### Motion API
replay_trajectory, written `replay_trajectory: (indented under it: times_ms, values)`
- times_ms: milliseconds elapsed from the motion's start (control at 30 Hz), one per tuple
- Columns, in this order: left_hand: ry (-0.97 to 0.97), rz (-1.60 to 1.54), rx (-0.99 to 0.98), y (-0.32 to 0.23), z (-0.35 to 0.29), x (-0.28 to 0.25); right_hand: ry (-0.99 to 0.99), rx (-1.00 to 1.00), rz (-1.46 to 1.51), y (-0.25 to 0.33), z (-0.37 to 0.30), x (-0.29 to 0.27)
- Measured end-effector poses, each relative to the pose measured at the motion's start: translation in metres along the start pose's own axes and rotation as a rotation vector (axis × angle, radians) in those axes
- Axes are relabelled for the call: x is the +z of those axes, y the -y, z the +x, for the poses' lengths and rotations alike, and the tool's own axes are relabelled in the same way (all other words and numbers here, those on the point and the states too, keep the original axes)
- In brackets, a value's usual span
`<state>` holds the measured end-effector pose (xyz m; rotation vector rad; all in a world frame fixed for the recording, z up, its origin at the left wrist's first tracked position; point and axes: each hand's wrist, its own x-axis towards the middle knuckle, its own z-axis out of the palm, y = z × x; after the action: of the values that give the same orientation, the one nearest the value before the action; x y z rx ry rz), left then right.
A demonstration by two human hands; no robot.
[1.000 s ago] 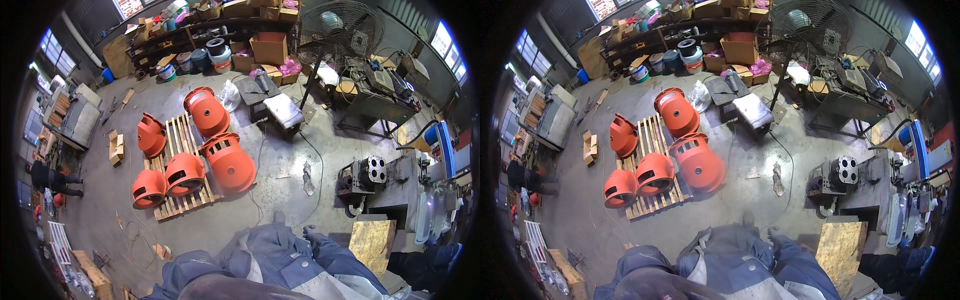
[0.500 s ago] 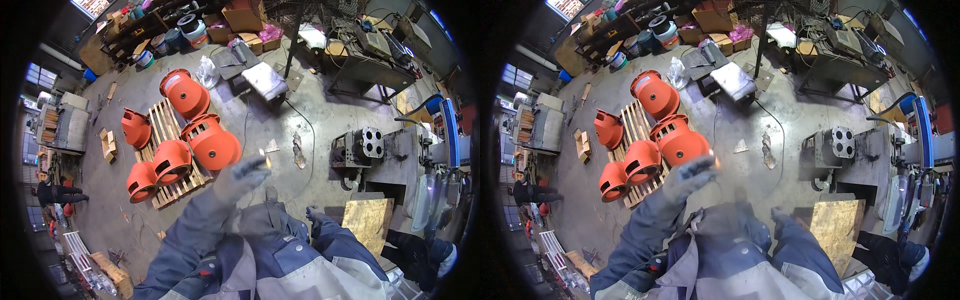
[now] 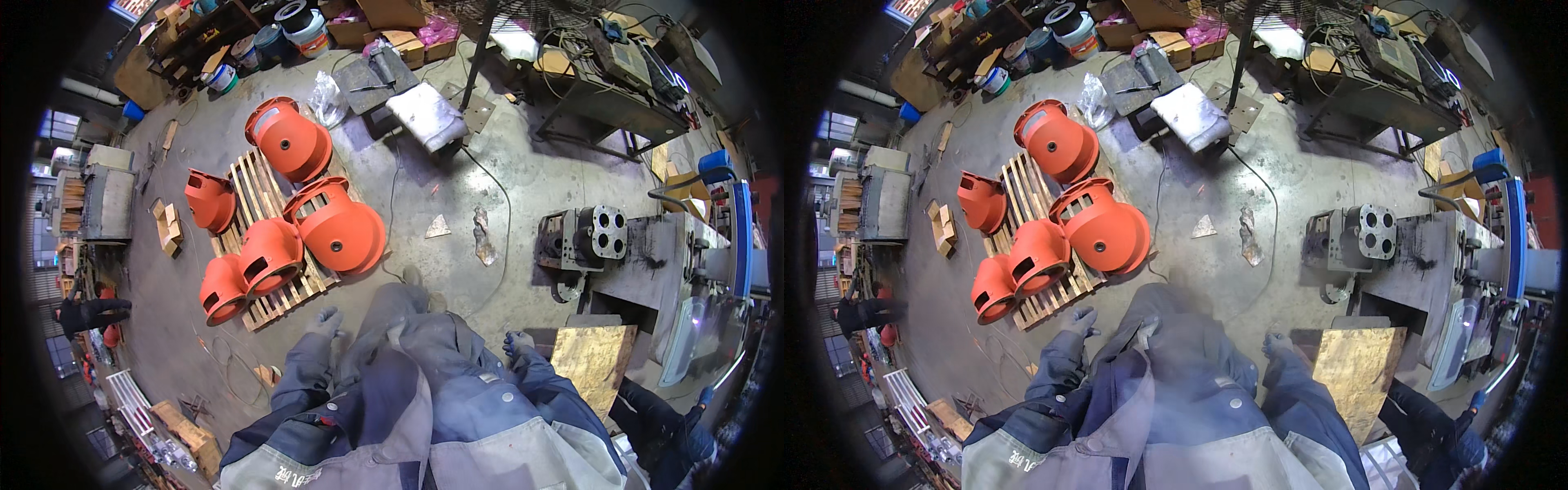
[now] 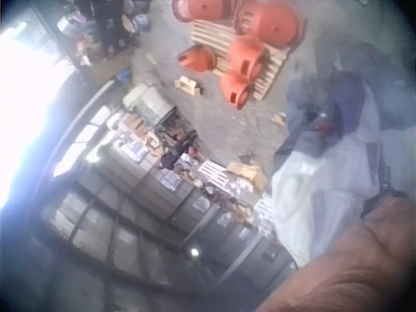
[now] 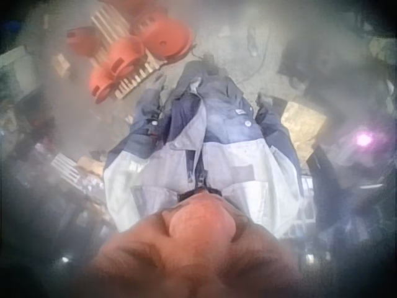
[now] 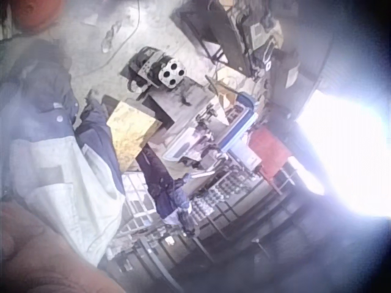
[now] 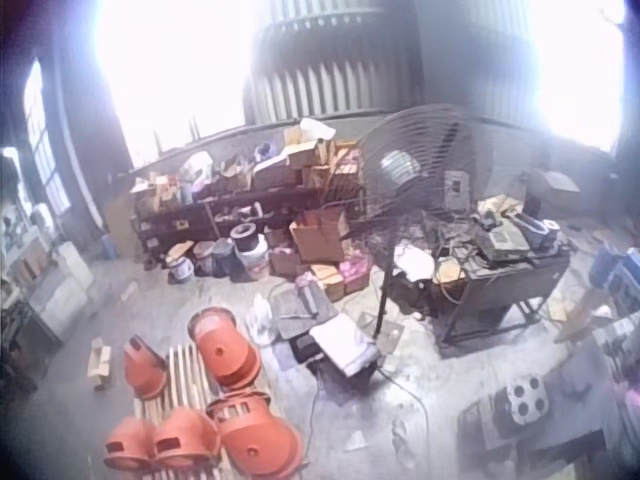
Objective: The person uses a handheld angle grinder to smooth the edges and surfaces of several orange metal housings arranged on a wooden pallet. The person moves between parts, repositions the tool, and occasionally adjusts the power cord while working.
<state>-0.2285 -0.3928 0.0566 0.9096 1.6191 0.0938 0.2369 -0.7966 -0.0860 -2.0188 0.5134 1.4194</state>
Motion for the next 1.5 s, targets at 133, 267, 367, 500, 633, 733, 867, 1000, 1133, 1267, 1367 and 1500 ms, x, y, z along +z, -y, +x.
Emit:
replay_trajectory:
  times_ms: [133, 267, 367, 500, 633, 733, 867, 1000, 1133, 1267, 1367, 1500]
  values:
    - [0.005, -0.077, -0.104, 0.022, 0.059, -0.019, -0.031, 0.033, -0.154, 0.037, -0.012, 0.024]
    - [0.052, -0.121, -0.187, -0.009, 0.119, -0.02, -0.068, -0.069, -0.245, 0.117, -0.024, 0.051]
    - [0.062, -0.249, -0.158, -0.046, 0.145, -0.017, 0.074, 0.042, -0.015, 0.197, -0.014, 0.075]
    - [0.113, -0.134, -0.158, -0.103, 0.17, -0.023, 0.105, -0.085, 0.125, 0.286, -0.003, 0.09]
    - [0.06, -0.337, -0.044, -0.146, 0.194, -0.034, 0.129, -0.007, 0.079, 0.361, 0.017, 0.121]
    - [-0.065, -0.533, -0.034, -0.168, 0.209, -0.043, 0.055, -0.186, -0.468, 0.424, 0.034, 0.157]
    - [-0.257, -0.652, -0.116, -0.18, 0.213, -0.032, 0.112, -0.288, -0.81, 0.553, 0.059, 0.198]
    - [-0.337, -0.809, -0.412, -0.18, 0.215, 0.008, 0.125, -0.462, -0.712, 0.669, 0.087, 0.264]
    - [-0.331, -0.856, -0.459, -0.171, 0.209, 0.032, 0.145, -0.455, -0.626, 0.727, 0.1, 0.329]
    - [-0.277, -0.878, -0.336, -0.173, 0.205, 0.025, 0.292, -0.405, -0.557, 0.744, 0.126, 0.383]
    - [-0.299, -0.865, -0.332, -0.179, 0.2, 0.026, 0.326, -0.492, -0.532, 0.763, 0.185, 0.424]
    - [-0.45, -0.94, -0.56, -0.174, 0.186, 0.058, -0.03, -0.756, -0.863, 0.82, 0.308, 0.511]
